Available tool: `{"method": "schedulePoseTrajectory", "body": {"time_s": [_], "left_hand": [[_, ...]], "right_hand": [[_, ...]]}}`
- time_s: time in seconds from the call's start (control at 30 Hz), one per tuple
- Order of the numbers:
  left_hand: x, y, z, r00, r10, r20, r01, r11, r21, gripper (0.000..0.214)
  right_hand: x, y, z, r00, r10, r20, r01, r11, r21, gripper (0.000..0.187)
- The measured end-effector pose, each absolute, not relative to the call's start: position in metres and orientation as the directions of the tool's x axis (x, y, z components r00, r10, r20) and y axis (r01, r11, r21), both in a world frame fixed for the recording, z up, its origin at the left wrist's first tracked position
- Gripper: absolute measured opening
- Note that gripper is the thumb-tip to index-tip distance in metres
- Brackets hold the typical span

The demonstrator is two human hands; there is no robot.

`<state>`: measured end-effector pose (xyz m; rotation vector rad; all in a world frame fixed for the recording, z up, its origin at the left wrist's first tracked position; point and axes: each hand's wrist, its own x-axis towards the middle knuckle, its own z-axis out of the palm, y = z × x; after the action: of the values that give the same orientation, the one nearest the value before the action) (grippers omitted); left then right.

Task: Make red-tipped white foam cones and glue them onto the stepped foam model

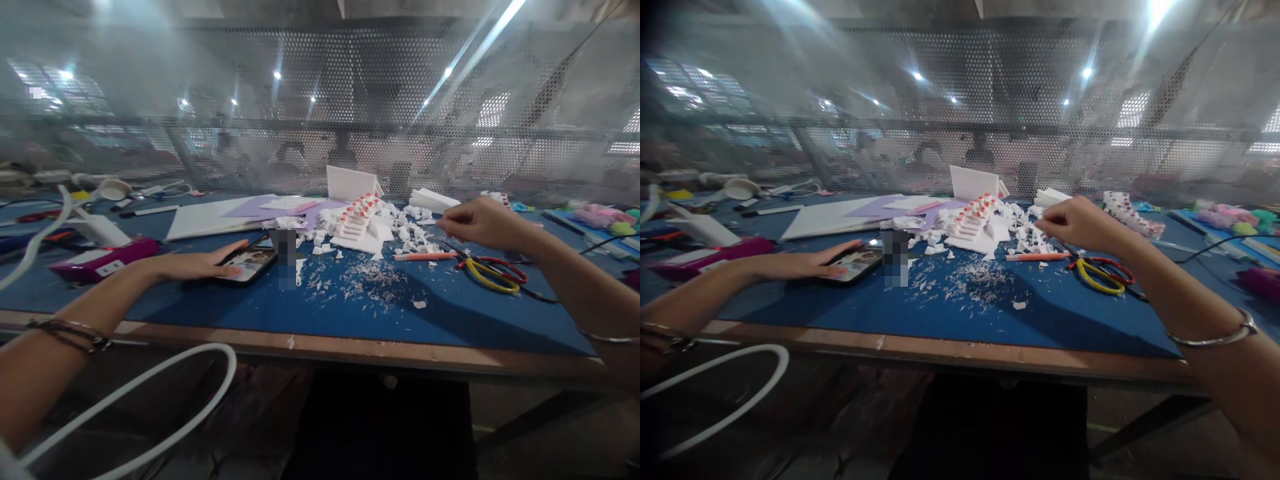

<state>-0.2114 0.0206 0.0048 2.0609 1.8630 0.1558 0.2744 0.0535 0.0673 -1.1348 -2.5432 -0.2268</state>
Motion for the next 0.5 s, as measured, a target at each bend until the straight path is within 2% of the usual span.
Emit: {"method": "schedulePoseTrajectory", "body": {"time_s": [0.1,0.2,0.27,0.37,0.5], "left_hand": [[-0.21,0.018,-0.008,0.085,0.992,0.097,0.933,-0.113,0.342,0.091],[-0.207,0.015,-0.019,0.071,0.974,0.214,0.936,-0.139,0.323,0.09],[-0.205,0.014,-0.019,0.044,0.979,0.201,0.936,-0.111,0.335,0.091],[-0.206,0.015,-0.008,0.004,0.995,0.102,0.924,-0.043,0.38,0.093],[-0.208,0.019,0.006,0.069,0.997,-0.031,0.899,-0.049,0.434,0.09]], "right_hand": [[0.293,0.077,0.067,-0.559,0.708,0.431,0.806,0.585,0.085,0.035],[0.31,0.092,0.057,-0.523,0.752,0.401,0.846,0.515,0.139,0.038],[0.319,0.099,0.049,-0.513,0.772,0.376,0.856,0.493,0.155,0.038],[0.327,0.105,0.041,-0.48,0.789,0.384,0.875,0.459,0.151,0.036],[0.331,0.11,0.036,-0.432,0.791,0.434,0.895,0.435,0.099,0.033]]}}
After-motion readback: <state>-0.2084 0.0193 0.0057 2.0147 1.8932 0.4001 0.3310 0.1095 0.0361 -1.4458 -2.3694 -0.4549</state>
